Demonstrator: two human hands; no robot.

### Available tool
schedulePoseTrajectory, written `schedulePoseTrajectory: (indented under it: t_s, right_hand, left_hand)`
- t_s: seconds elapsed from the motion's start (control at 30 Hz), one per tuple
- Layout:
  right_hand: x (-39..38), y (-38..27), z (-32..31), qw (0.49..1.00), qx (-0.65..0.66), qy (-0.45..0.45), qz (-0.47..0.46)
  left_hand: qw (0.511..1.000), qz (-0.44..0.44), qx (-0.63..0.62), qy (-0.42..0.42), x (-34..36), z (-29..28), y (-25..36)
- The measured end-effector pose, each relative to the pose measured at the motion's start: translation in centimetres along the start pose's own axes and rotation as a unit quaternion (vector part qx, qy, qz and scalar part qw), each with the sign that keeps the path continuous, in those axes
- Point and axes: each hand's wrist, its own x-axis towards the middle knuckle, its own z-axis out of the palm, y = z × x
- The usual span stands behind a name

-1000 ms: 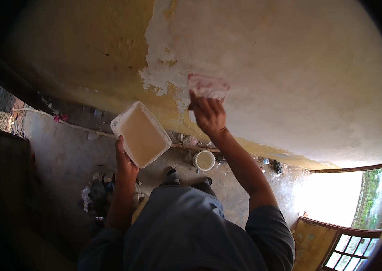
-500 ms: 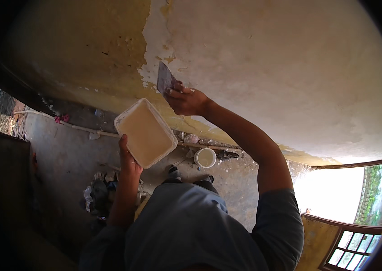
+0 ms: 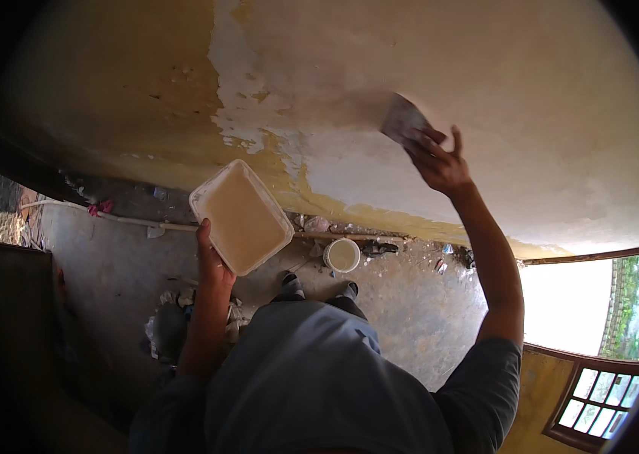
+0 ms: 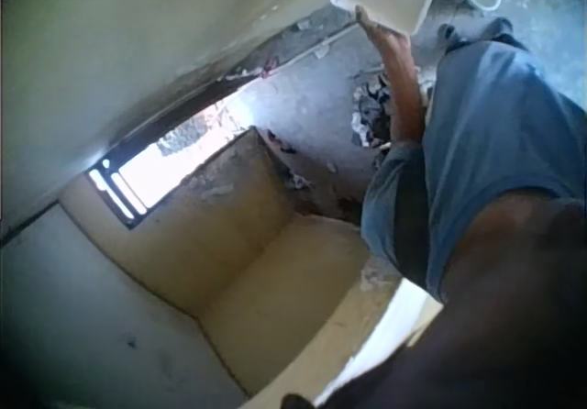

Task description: The person applies putty to a wall using a scraper, repeatedly scooping material from a plastic container and smoothing it onto the surface.

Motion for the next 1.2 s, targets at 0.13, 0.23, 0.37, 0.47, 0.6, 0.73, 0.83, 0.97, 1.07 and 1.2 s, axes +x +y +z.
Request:
schedulePoseTrajectory:
  t_s: [0.13,0.23,0.37,0.47,0.6,0.73,0.83,0.97,1.07,1.2]
  right_hand:
    - [-7.5,1.8,-8.0,0.998,0.019,-0.056,-0.009]
    - [-7.1,-1.9,-8.0,0.997,0.045,-0.044,-0.042]
    - [-1.2,-8.9,1.1,0.992,0.110,0.020,-0.066]
    - [7.8,-14.2,7.8,0.986,0.132,0.063,-0.084]
    - [15.0,-20.1,14.4,0.977,0.203,0.004,-0.064]
    - [14.7,-18.5,13.8,0.996,0.029,0.053,-0.059]
    - [6.5,-13.2,10.0,0.996,-0.080,-0.016,-0.039]
    - [-3.5,-5.3,1.9,0.993,-0.057,-0.106,-0.014]
    - [-8.7,-2.7,-3.3,0.994,0.007,-0.107,0.010]
    - [-4.5,-4.0,-5.7,0.994,0.084,-0.057,-0.032]
  left_hand:
    - [1.000,0.002,-0.006,-0.018,0.8,0.3,-0.4]
    - [0.999,-0.009,-0.012,-0.031,0.7,1.2,-0.5]
    - [0.999,-0.030,-0.002,-0.043,1.2,1.1,-0.8]
    - [0.999,-0.031,0.008,-0.031,0.7,1.3,-0.4]
    - [1.000,-0.021,0.011,-0.013,0.1,2.2,-0.5]
    - [1.000,0.006,0.005,-0.009,-0.3,1.7,-0.5]
    - [1.000,-0.008,-0.001,-0.016,0.0,2.2,-0.9]
    - [1.000,-0.016,-0.017,-0.015,0.3,0.9,-0.9]
    - [1.000,-0.024,-0.006,-0.013,0.3,1.5,-1.1]
    - [0.997,-0.048,-0.040,-0.035,0.5,1.3,-1.6]
